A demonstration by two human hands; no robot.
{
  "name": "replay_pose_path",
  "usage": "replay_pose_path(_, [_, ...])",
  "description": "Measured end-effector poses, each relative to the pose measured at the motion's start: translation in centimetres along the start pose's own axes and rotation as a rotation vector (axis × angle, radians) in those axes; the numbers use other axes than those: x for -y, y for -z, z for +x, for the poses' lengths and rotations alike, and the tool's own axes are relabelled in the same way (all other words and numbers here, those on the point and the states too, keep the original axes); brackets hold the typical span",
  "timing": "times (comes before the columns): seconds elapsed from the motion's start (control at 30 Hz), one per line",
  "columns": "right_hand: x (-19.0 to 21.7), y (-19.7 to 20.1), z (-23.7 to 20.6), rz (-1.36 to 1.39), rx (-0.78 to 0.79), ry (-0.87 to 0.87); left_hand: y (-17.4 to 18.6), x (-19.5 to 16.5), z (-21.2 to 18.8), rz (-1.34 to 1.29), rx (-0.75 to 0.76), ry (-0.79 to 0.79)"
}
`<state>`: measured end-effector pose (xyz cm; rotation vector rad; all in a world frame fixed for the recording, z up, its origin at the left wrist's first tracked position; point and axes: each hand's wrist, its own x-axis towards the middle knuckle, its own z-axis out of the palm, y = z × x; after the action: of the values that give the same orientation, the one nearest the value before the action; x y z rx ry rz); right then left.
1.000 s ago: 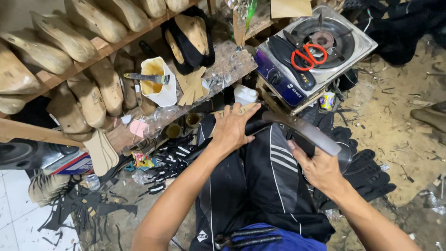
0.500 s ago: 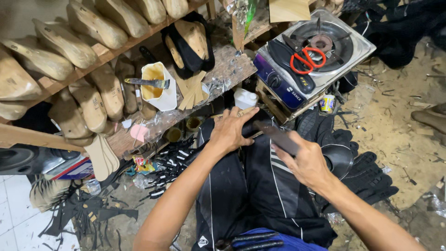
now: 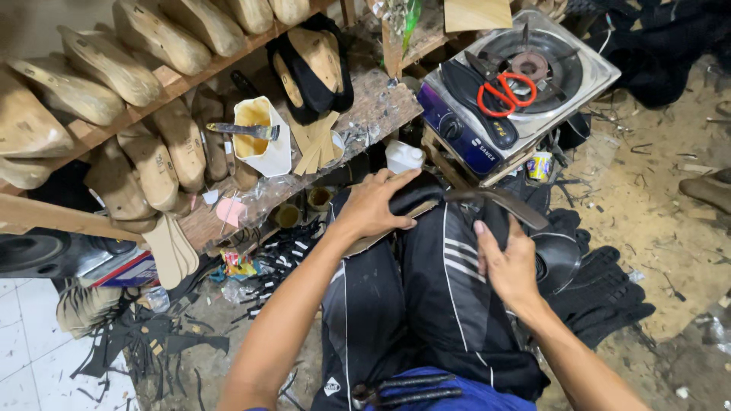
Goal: The person sits on the floor and works a black shoe upper over a wooden shoe last, pulling and pressing the upper edges with pincers and tapping the shoe with a hammer. They then pull the last out of the shoe, set the shoe aside, and trim a wooden last piece with red-handled shears.
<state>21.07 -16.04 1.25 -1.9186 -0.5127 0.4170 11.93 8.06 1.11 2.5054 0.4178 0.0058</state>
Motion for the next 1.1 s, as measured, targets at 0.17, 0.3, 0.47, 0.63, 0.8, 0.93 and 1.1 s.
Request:
replay_pose_path(0.17, [0.0,2.8,0.0,0.25,-0.034,-0.014,2.6,-1.6,-2.5,-0.359,-0.245,-0.193])
replay_pose_path(0.3, [2.0,5.0,-0.5,0.179,-0.005,0.113,3.4,-3.1,-4.3,-0.455,-0.477,-0.339])
replay_pose_path(0.47, [4.0,7.0,-1.8,0.118,0.147,0.3,3.4,-3.3,-5.4,-0.452,-0.6,-0.389])
replay_pose_path(0.63, [5.7,7.4,-2.4,-0.176,0.217,0.313,3.3,-3.9,-7.4,-0.455,-0.634,-0.404])
replay_pose_path(0.8, [8.9,9.1,-3.9,-0.373,0.297,0.372,3.3,-5.1,-9.5,-0.474,-0.655,-0.394])
replay_pose_path(0.93, [10.0,9.7,-4.1,-0.321,0.414,0.449,2.3,-6.0,-10.1,-0.66,-0.636,-0.391])
replay_pose_path(1.1, [10.2,9.8,-3.4,-0.498,0.53,0.357,1.3,-6.3,-10.9,-0.615,-0.637,-0.431])
